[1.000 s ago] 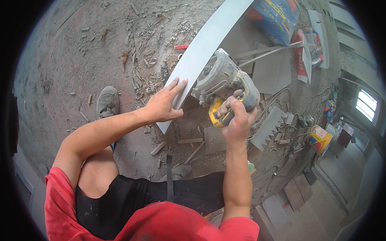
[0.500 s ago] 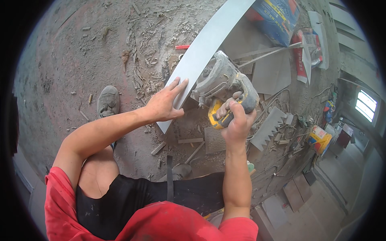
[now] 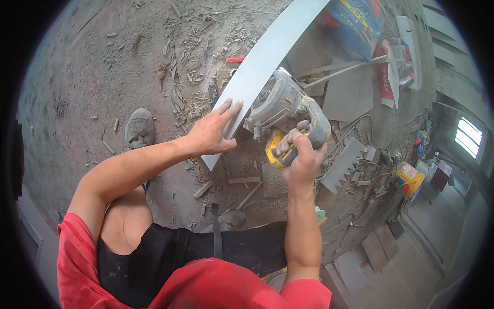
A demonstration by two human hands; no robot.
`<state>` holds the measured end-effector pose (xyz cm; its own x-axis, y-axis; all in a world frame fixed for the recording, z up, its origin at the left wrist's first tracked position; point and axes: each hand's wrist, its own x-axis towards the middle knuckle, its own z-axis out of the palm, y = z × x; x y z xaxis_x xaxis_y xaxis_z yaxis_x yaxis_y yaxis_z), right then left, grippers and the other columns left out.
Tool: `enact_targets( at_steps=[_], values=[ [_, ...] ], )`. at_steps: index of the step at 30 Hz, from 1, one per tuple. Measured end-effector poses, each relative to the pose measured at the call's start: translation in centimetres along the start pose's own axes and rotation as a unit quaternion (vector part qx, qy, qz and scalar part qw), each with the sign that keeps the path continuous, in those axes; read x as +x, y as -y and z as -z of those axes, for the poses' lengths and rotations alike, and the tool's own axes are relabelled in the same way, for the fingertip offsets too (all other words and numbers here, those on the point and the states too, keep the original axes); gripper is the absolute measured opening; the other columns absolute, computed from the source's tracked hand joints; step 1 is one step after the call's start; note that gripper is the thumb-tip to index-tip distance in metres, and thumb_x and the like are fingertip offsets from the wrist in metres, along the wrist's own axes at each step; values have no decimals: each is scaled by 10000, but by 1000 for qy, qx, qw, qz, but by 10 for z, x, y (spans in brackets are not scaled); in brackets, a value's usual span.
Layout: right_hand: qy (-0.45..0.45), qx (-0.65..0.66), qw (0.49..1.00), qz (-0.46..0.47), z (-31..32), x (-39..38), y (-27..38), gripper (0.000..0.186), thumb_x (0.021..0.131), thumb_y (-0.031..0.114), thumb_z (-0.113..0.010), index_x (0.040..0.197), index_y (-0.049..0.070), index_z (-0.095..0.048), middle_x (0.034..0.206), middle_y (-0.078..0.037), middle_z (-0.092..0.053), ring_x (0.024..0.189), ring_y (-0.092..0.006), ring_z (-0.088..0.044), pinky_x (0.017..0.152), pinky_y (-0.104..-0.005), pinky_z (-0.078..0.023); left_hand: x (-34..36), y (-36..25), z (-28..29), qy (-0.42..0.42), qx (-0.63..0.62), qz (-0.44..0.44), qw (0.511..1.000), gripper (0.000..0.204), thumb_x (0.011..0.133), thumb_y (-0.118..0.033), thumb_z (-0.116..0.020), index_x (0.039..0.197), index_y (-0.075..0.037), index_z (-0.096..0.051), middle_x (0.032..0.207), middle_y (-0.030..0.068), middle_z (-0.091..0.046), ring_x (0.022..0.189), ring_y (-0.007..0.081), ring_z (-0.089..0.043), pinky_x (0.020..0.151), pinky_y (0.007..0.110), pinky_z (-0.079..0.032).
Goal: The person cuts a tile along its edge using a handheld tile saw.
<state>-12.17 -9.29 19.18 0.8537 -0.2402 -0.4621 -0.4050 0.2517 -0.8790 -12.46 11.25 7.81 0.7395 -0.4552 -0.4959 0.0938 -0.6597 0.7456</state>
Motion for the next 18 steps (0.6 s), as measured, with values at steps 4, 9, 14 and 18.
enact_targets(
  at_steps=[4, 9, 14, 18],
  values=[
    [-2, 4, 1000, -5, 1, -2, 0, 240, 865, 50, -547, 1102, 14, -535, 727, -72, -540, 577, -169, -525, 556, -360, -479, 1, -1, -1, -1, 1, -1, 1000, 1029, 732, -274, -740, 1608, -175, -208, 1617, 257, -251, 1344, 454, -480, 1098, 478, -457],
    [-5, 6, 1000, -9, -1, -7, -1, 246, 865, 58, -550, 1107, 13, -534, 718, -69, -538, 578, -167, -528, 557, -358, -479, 1, -1, -2, -4, 4, -2, 1000, 1027, 730, -272, -734, 1607, -172, -208, 1616, 256, -256, 1338, 451, -487, 1096, 477, -460],
    [-9, 3, 1000, -7, -3, -11, -2, 252, 862, 56, -552, 1110, 14, -536, 718, -72, -539, 577, -167, -527, 557, -359, -480, 1, -1, -1, -6, 0, -3, 1000, 1017, 728, -254, -719, 1605, -167, -211, 1610, 261, -265, 1331, 455, -491, 1092, 476, -464],
    [-8, 1, 1000, -8, -3, -13, -3, 255, 860, 56, -555, 1112, 17, -537, 719, -73, -541, 579, -168, -527, 556, -361, -479, 1, -1, -1, -7, -2, -7, 1000, 1013, 726, -246, -715, 1603, -162, -215, 1606, 269, -266, 1331, 460, -489, 1092, 476, -463]
  ],
)
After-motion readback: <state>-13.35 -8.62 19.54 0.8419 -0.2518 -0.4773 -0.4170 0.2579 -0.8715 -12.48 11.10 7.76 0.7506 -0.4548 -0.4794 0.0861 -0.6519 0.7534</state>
